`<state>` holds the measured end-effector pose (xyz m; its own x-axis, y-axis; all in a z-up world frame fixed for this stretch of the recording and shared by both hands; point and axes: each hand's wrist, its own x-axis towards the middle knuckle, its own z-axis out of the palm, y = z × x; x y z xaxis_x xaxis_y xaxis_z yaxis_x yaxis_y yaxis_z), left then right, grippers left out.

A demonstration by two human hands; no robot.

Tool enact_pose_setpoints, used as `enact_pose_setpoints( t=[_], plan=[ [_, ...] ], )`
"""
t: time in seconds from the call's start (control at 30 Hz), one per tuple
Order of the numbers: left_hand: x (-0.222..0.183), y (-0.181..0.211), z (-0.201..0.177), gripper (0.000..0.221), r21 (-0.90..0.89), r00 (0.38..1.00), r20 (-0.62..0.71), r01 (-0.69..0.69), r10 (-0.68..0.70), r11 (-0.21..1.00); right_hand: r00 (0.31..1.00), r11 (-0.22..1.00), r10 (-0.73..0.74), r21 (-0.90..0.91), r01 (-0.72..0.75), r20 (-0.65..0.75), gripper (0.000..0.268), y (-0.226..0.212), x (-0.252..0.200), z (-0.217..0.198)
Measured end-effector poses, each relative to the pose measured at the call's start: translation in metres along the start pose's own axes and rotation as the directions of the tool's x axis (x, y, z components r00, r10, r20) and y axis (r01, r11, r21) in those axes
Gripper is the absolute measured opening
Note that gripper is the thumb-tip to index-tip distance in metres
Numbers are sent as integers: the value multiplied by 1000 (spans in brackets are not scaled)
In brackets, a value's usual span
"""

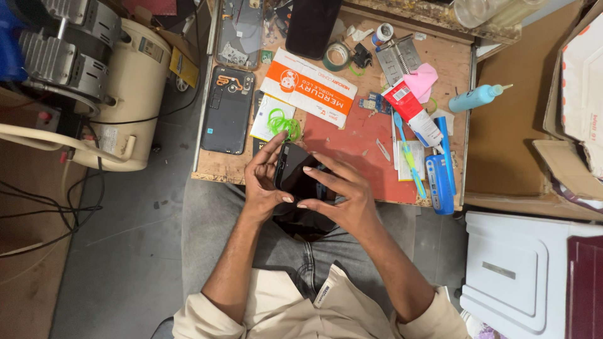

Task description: The person applies adhesive from a tube to the perimeter of a phone chassis held in one hand. They then pick up a screen panel and align it over the chassis before pressing it down.

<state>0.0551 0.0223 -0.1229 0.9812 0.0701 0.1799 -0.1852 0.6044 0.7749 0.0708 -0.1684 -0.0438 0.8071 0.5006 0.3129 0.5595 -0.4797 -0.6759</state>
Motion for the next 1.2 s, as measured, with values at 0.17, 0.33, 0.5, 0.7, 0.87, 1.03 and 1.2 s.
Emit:
enact_pose_setpoints(
  t=[0.17,0.33,0.5,0.7,0.87,1.03,1.2],
  plan=[
    [-4,-5,-6,119,14,1000,3,21,-21,1000,1000,1000,-10,-7,10,1,64,0,1,1],
    [-5,-5,-7,117,-10,999,9,36,-36,999,1000,1000,-11,-6,11,5,64,0,2,1],
    [-3,-3,-7,118,3,999,20,45,-45,999,1000,999,-24,-30,24,6,65,0,1,2],
    [-4,0,-7,118,-18,997,36,64,-63,998,999,999,-34,-36,34,8,65,-2,1,2],
    [-3,1,-7,115,-2,997,60,52,-52,999,999,998,-39,-52,39,18,65,-3,1,2],
    [-3,-1,-9,116,2,997,62,54,-54,999,999,998,-30,-54,31,16,64,-2,0,3],
    [-3,-2,-10,117,-8,996,57,70,-69,998,999,998,-40,-51,41,12,64,-1,0,4]
  ],
)
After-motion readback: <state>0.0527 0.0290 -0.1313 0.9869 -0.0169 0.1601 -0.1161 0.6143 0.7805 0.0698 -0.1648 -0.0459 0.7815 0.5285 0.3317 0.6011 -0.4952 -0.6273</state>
